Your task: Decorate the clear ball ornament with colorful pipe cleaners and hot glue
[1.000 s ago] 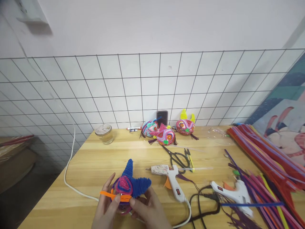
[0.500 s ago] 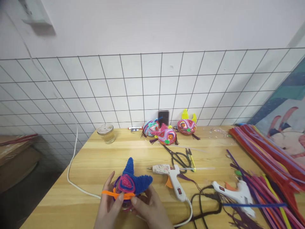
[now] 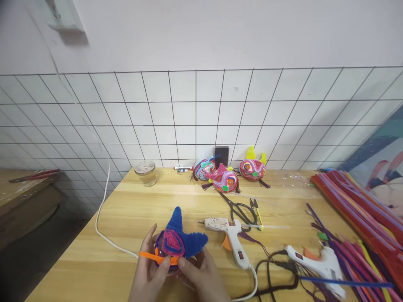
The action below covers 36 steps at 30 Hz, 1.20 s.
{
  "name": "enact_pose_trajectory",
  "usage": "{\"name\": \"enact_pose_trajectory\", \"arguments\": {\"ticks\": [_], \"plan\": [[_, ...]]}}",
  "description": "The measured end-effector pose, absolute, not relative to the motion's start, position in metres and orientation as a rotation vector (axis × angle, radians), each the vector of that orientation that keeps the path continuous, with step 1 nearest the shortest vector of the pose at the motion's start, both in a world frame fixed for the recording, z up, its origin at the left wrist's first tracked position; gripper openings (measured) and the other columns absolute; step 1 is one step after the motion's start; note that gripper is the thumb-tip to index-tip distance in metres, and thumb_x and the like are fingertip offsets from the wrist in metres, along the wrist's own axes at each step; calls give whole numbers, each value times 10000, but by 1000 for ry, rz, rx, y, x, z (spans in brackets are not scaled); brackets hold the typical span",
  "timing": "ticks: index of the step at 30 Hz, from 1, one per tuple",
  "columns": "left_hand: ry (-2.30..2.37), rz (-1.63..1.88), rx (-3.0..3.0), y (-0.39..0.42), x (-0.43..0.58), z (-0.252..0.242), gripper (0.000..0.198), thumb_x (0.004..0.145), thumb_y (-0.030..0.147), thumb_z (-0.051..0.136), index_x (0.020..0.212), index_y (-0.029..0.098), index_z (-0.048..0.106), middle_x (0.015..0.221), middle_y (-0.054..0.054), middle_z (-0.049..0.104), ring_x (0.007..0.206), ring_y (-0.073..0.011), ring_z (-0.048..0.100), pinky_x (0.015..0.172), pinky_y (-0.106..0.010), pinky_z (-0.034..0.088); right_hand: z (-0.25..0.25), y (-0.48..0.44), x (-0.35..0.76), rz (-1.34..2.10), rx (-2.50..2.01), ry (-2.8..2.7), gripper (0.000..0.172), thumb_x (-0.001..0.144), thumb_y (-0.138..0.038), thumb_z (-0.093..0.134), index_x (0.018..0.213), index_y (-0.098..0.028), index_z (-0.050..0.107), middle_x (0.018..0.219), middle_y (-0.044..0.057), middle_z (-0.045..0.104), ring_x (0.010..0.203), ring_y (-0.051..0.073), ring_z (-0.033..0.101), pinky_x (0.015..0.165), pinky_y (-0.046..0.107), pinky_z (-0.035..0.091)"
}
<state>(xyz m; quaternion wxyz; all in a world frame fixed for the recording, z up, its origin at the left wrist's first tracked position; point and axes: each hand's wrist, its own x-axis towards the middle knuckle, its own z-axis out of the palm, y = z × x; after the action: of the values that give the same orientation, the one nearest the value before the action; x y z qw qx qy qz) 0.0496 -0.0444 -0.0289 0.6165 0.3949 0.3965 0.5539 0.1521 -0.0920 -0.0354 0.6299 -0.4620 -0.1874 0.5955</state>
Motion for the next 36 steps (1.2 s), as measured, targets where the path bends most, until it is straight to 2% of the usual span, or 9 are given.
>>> {"name": "enact_pose_trajectory", "arguments": {"ticks": [5,8,14,21,24,30,36], "plan": [[934,1265,968,-46,46,-32,742,699,407,715,1335,231,375,1168,-113,545,1055,-261,603,893,-323,505,-38,-91,151,1418,-915,-451,460,616,-442,820,970,-189,671,1124,114,682,910,279,672,773,389,508],[909,1255,964,-48,45,-31,757,692,408,720,1339,231,369,1189,-125,552,1070,-269,599,895,-335,505,-36,-92,152,1441,-877,-424,460,639,-412,815,1012,-187,665,1049,112,710,852,272,689,781,422,514],[857,1188,953,-52,43,-30,868,596,440,787,1331,226,379,1239,-152,568,1108,-311,588,924,-382,489,-29,-94,157,1485,-894,-346,396,647,-383,826,958,-176,696,957,92,739,831,243,698,810,391,514],[780,1193,924,-46,41,-29,730,655,458,747,1278,244,431,1200,-133,595,1077,-297,620,862,-357,523,-25,-92,158,1489,-853,-303,272,665,-342,821,866,-186,722,735,29,737,643,151,669,665,265,511],[767,1184,904,-46,41,-25,706,669,433,745,1271,241,429,1149,-125,627,1026,-282,649,828,-350,540,-25,-90,157,1479,-828,-312,272,662,-322,824,882,-202,717,772,31,745,680,167,679,659,269,500],[788,1152,888,-45,38,-12,600,721,400,707,1246,217,481,1183,-126,638,1058,-275,640,872,-345,525,-42,-85,159,1467,-841,-336,354,625,-341,842,904,-173,703,880,82,755,744,219,696,688,320,502],[807,1138,914,-45,34,-7,514,737,380,692,1197,204,547,1140,-121,674,1041,-272,642,852,-349,535,-41,-86,162,1514,-823,-346,345,685,-341,807,967,-182,686,918,81,749,795,231,700,730,358,514]]}}
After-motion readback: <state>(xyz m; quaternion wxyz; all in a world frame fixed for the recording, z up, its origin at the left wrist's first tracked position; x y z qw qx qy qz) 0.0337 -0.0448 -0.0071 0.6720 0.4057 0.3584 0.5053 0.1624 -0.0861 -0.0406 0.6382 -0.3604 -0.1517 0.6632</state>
